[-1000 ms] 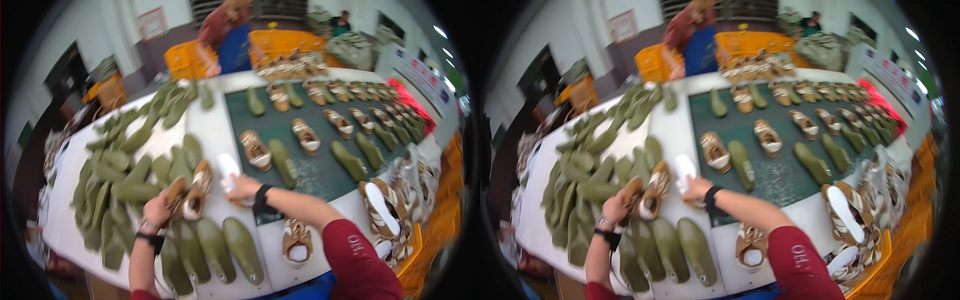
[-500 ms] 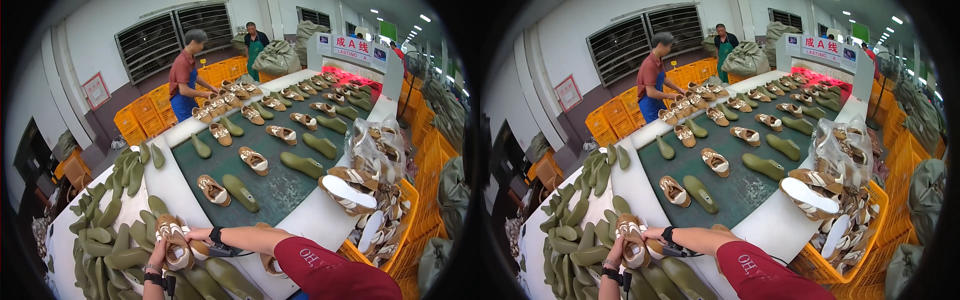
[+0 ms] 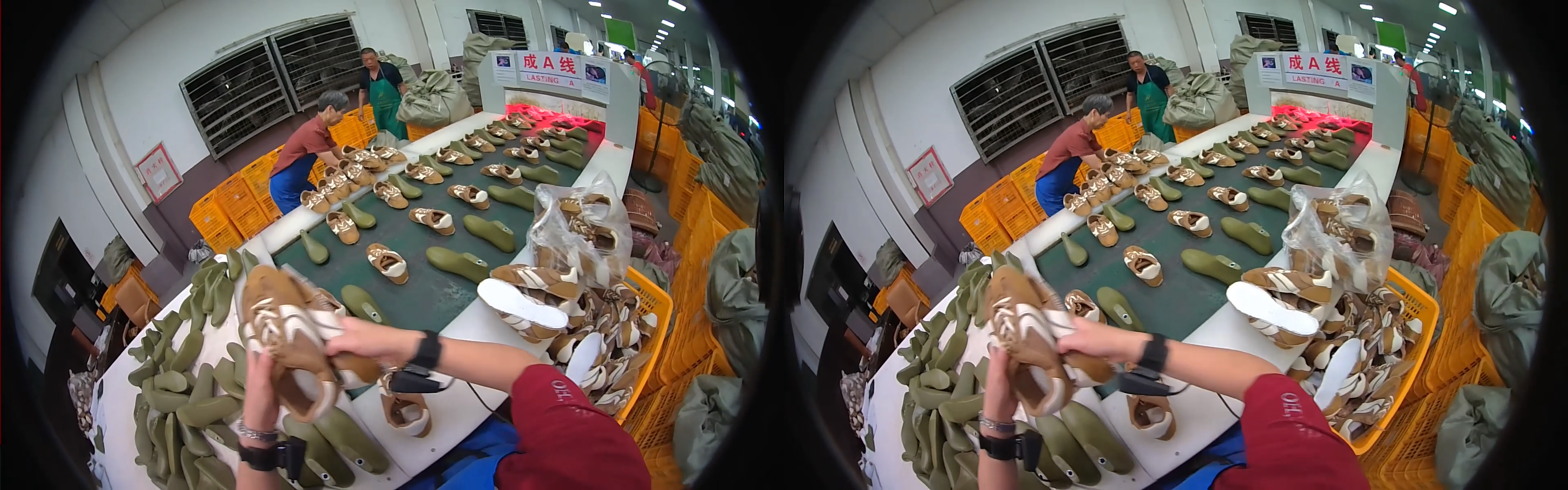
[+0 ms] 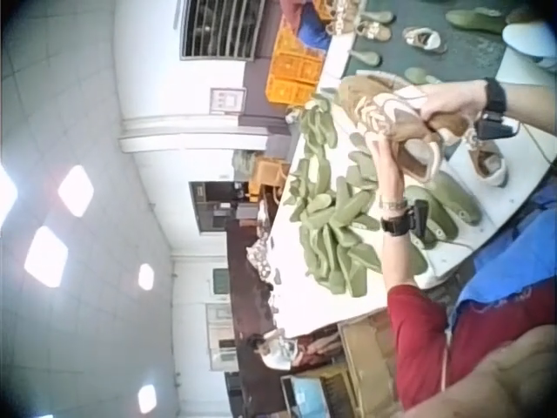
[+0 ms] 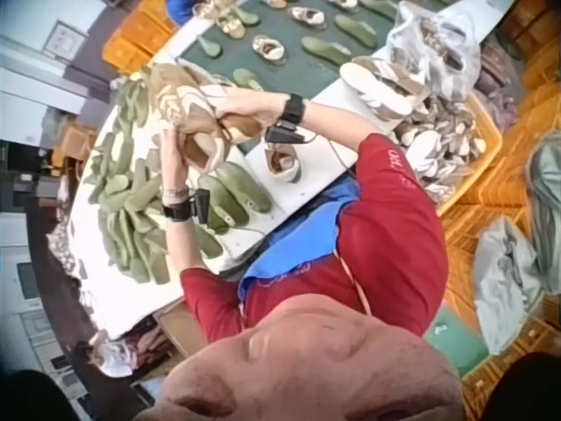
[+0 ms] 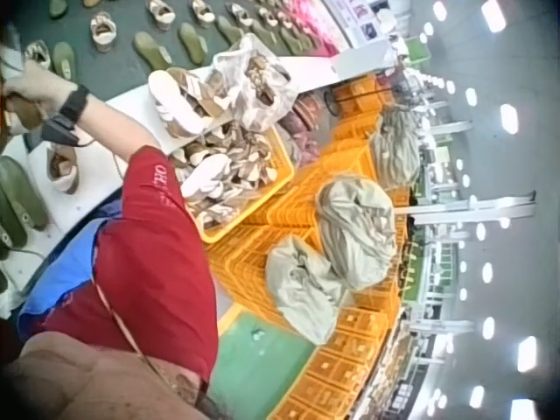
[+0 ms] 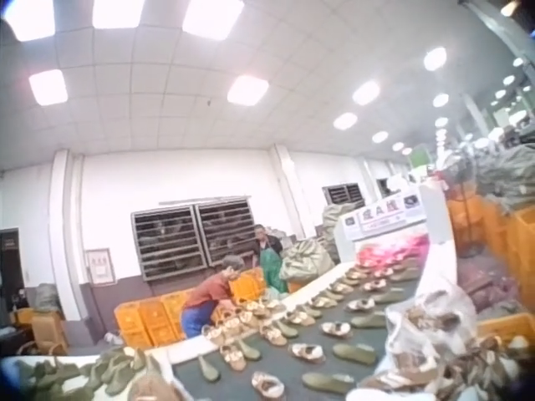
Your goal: Organizing shoe lasts and finished shoe uppers on a factory table, including minor adjustments like lace tying.
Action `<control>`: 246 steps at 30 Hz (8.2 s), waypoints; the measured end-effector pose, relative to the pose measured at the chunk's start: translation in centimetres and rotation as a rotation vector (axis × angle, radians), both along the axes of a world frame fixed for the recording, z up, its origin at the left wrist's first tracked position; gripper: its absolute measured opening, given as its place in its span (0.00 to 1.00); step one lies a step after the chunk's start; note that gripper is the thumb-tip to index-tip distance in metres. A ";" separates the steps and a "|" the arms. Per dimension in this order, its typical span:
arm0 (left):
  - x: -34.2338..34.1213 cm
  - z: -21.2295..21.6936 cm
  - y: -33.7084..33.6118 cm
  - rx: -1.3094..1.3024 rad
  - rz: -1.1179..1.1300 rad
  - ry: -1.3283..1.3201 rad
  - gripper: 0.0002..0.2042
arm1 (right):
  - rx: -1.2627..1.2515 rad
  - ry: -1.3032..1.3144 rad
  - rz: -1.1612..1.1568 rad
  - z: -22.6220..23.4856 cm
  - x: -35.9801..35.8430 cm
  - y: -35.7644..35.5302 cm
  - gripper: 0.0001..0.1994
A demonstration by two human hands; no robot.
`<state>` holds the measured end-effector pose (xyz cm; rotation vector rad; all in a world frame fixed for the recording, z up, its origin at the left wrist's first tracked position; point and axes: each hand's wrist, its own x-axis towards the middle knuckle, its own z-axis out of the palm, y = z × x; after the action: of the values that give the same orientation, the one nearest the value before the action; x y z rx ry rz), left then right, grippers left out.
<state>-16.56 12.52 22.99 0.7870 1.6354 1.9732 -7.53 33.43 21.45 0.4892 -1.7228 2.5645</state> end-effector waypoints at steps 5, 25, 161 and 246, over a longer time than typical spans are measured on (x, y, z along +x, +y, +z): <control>10.8 -3.8 8.1 0.001 -0.106 -0.081 0.23 | 0.168 -0.062 -0.260 -3.5 12.9 6.1 0.33; 12.0 -17.6 11.6 -0.308 -0.221 -0.824 0.19 | 0.722 -0.706 -0.714 -20.7 20.1 13.3 0.33; 17.4 -7.9 4.9 -0.449 0.257 1.015 0.23 | 1.155 0.194 -1.001 -9.6 15.0 -1.3 0.18; 15.2 -7.6 4.9 -0.356 0.209 1.096 0.18 | 0.873 0.315 -0.776 -7.1 13.9 -0.9 0.08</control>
<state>-1.35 17.40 15.36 1.7692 2.6318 1.2858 6.34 32.57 14.35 0.1366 -2.2199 1.1099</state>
